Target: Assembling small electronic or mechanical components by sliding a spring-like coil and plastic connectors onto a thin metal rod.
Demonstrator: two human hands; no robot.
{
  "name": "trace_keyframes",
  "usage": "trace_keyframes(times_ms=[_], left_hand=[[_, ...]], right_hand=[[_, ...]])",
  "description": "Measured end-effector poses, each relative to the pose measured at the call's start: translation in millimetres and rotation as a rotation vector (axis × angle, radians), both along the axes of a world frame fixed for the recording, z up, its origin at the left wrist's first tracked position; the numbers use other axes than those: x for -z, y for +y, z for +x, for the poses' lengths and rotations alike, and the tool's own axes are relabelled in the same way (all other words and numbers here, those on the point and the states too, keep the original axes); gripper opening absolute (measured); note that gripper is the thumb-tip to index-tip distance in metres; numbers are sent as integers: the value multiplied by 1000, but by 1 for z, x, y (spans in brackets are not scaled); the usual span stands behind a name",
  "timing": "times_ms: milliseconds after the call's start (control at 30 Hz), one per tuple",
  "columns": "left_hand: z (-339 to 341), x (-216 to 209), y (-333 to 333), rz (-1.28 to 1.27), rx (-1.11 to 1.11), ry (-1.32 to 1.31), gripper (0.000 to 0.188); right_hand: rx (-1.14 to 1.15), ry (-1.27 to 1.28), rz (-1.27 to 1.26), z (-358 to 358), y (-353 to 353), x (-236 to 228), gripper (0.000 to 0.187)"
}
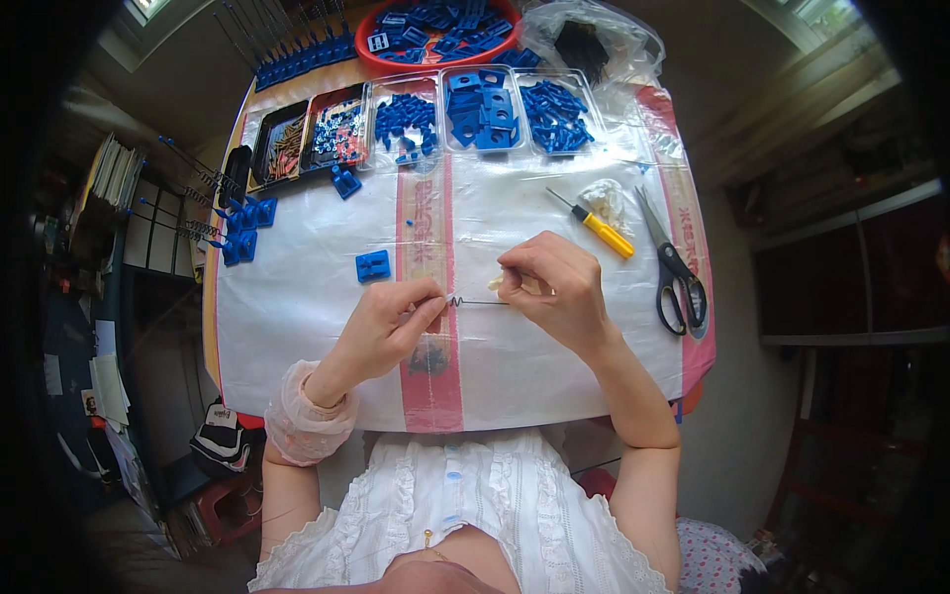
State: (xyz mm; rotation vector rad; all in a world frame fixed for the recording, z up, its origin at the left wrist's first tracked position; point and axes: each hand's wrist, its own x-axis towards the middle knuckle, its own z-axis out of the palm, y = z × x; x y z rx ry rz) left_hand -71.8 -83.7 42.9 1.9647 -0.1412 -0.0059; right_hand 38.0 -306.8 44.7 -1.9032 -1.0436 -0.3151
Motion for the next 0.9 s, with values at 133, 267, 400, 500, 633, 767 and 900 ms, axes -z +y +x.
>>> trace_keyframes(times_ms=[133,267,400,500,633,767,900], left_hand=[[0,4,3,-11,-32,-11,15],[2,5,5,-30,-41,-2,15],[2,4,6,-24,-32,16,16],[3,1,9,15,6,52,17],[2,4,7,-8,-31,26,15],[2,5,5,-30,-47,16,14],[1,7,4,57,-50,-47,13]], right_hand=[[40,58,4,9,-10,-4,17],[41,155,59,13,-14,-2,16],[58,260,122,15,-13,-4,16],[30,372,206,13,-8,-4,18],[33,529,182,5,-7,-9,20],[-85,513,260,9,-10,-2,19],[-109,472,292,5,-1,-1,22]])
